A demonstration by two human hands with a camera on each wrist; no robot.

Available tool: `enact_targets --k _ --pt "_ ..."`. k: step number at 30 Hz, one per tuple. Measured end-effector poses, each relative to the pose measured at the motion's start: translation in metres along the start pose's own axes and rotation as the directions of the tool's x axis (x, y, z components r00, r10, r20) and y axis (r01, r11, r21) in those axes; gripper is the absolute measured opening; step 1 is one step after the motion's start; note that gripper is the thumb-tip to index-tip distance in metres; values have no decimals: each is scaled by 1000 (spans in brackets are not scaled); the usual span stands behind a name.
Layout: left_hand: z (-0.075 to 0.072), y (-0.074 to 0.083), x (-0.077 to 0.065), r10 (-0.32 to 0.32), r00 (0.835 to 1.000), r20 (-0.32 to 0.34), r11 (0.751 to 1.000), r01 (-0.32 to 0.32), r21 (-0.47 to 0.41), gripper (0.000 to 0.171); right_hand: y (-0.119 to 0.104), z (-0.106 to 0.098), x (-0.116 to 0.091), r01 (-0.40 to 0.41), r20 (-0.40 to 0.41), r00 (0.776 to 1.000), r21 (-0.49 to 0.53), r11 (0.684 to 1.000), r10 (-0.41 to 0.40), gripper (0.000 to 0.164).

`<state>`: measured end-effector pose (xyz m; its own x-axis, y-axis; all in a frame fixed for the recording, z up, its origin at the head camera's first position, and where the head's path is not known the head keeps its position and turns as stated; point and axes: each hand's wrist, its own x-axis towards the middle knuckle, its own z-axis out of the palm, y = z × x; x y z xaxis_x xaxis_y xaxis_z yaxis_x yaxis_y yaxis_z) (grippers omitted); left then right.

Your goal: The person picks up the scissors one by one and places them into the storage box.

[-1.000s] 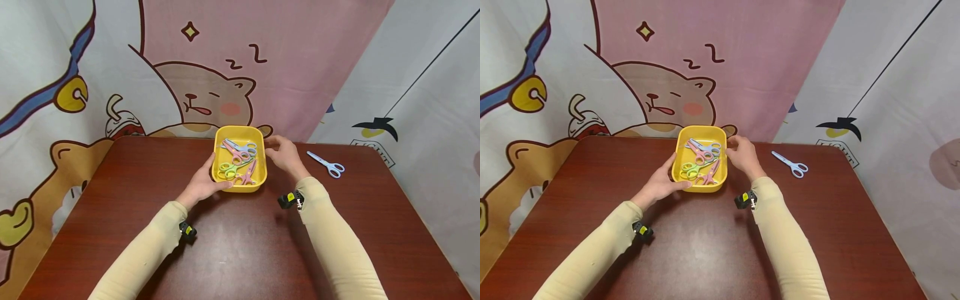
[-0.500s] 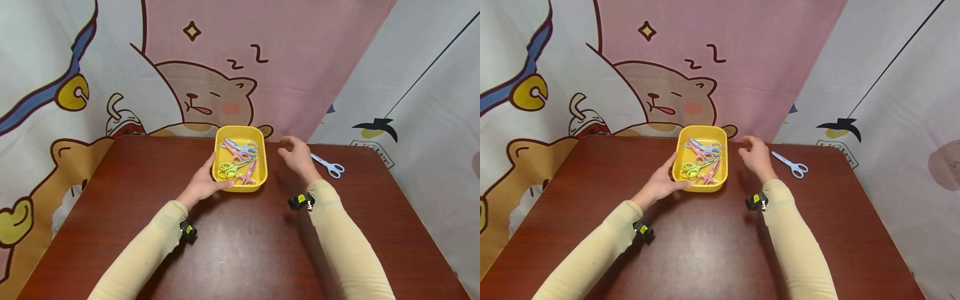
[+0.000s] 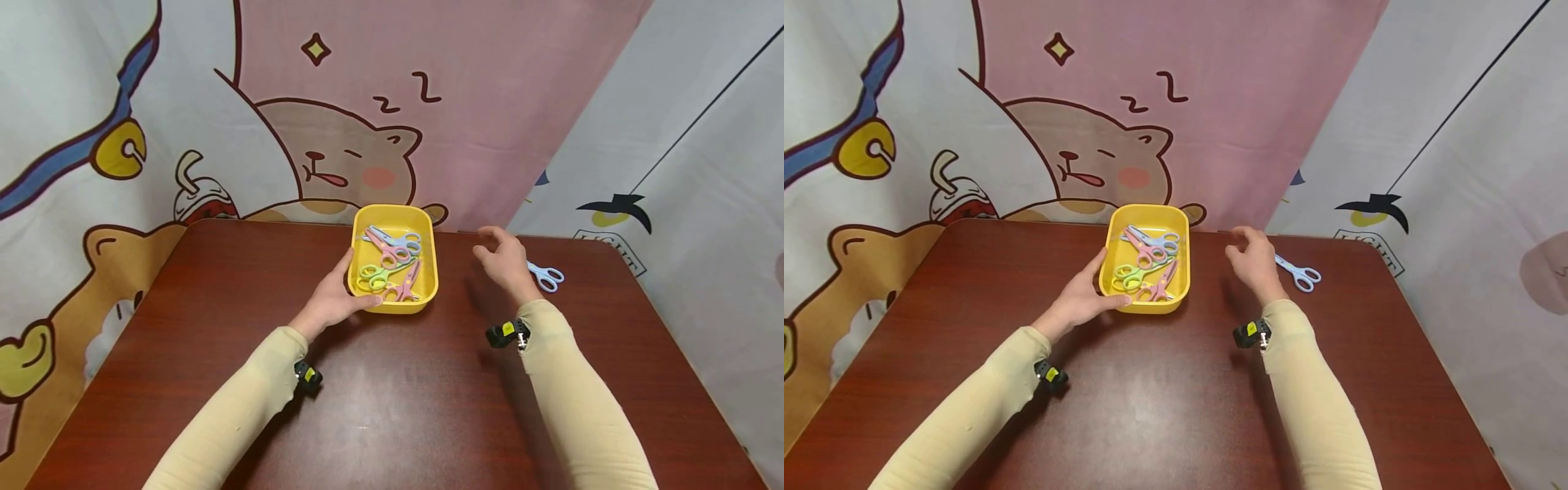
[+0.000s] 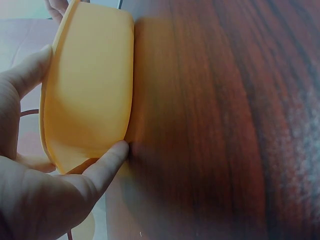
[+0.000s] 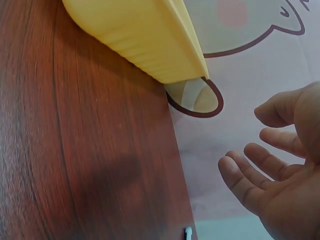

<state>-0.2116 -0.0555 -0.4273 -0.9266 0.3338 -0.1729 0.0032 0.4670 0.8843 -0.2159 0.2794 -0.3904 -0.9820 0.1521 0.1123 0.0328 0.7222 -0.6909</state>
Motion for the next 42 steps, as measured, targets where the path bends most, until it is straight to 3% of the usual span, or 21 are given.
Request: enact_targets --k 20,42 --pt "1 -1 1 -4 1000 -5 1000 4 6 120 31 -18 -2 -44 -74 996 -51 998 41 40" --pt "2 1 1 1 1000 -5 1000 -1 2 120 66 -36 -12 -173 -68 984 -83 982 167 46"
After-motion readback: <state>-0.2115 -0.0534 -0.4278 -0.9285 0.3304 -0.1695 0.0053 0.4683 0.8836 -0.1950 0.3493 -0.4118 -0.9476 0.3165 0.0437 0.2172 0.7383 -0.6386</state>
